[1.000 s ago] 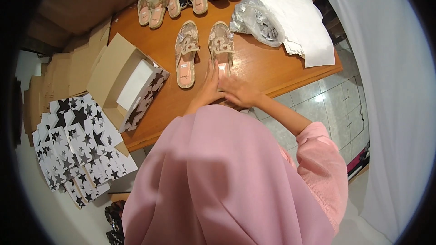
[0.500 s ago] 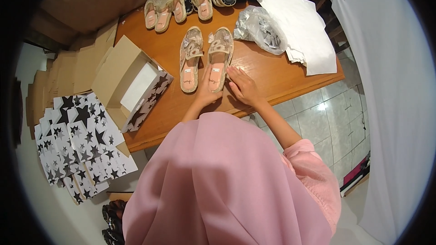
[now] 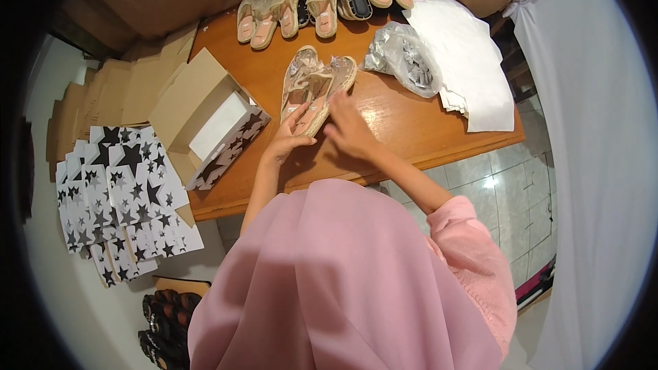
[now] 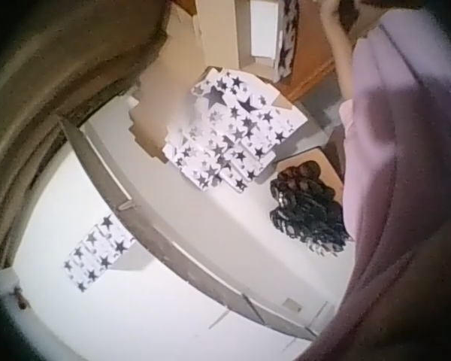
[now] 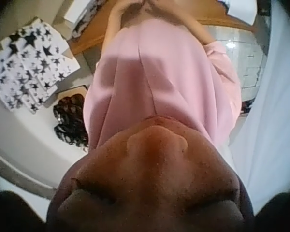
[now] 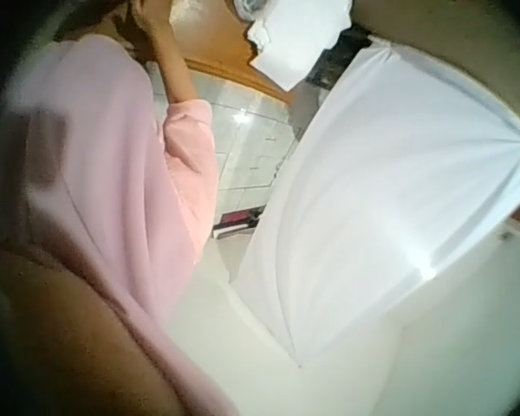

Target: Assemble a shoe box, line it with tissue paper, and pack a pair of decorative sandals inside.

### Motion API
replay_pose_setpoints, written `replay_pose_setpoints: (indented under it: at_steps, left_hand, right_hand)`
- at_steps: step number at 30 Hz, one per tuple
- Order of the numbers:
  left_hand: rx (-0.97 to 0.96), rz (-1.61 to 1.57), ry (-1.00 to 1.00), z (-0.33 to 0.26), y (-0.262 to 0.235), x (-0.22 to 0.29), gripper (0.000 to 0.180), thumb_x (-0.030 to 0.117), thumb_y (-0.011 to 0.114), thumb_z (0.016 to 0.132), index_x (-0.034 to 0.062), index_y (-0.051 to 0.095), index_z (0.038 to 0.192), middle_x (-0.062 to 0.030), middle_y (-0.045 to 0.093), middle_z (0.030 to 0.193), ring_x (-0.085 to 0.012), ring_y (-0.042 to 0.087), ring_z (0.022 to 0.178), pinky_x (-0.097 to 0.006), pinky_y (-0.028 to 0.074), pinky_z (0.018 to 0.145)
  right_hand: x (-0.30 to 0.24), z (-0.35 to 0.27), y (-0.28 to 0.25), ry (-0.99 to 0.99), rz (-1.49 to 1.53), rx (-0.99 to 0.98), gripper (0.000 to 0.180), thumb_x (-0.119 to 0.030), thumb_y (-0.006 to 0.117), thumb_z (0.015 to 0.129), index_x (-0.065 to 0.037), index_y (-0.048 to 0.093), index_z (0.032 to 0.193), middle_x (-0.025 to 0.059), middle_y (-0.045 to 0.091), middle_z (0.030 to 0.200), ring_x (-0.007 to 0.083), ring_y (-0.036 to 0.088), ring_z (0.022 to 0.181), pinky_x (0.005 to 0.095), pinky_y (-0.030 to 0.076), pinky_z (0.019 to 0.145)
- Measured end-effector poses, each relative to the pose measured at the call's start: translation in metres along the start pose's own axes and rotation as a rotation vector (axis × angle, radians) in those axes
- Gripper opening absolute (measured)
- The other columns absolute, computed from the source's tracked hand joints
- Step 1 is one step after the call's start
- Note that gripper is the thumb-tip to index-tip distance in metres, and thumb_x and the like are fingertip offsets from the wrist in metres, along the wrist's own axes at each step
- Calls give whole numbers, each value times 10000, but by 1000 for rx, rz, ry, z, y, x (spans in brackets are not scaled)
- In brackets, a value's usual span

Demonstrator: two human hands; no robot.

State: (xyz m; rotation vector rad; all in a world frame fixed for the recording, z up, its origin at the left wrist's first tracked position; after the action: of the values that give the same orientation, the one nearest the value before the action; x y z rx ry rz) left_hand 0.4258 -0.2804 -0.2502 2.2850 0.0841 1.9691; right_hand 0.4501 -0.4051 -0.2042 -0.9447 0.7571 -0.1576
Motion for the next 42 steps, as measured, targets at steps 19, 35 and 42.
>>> replay_pose_setpoints:
  at_steps: [19, 35, 42]
  left_hand:
    - [137, -250, -23, -30, 22, -10, 926, -87, 635, 513, 24, 358, 1389, -100, 421, 1366, -190, 423, 1235, -272, 365, 1001]
    - [106, 28, 147, -70, 55, 52, 1061, 56, 759, 482, -3, 264, 1419, -152, 342, 1424, -236, 345, 1320, -312, 189, 1116]
    - [411, 681, 153, -55, 72, 85, 951, 197, 766, 572, -8, 297, 1373, -203, 382, 1382, -313, 387, 1276, -336, 330, 1028]
  right_hand:
    - [15, -13, -17, -133, 89, -24, 702, -285, 531, 861, 21, 227, 1415, 229, 233, 1466, 379, 225, 1359, 446, 163, 1121]
    - [81, 27, -71, 441, 1147, 322, 773, -22, 576, 869, 89, 44, 1420, 251, 181, 1476, 261, 353, 1305, 283, 378, 1000]
    - [48, 15, -64, 352, 1115, 361, 647, 68, 529, 838, 85, 214, 1402, 207, 269, 1455, 211, 383, 1277, 274, 368, 1010]
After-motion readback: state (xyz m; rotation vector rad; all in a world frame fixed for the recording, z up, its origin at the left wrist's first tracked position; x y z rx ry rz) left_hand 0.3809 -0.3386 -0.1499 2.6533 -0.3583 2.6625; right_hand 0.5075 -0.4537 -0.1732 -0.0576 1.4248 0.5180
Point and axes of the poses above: each hand's wrist, its own z-axis towards the middle knuckle, its own y-axis out of the palm, x = y × z, the point moved 10 cm from there along z, towards the middle knuckle
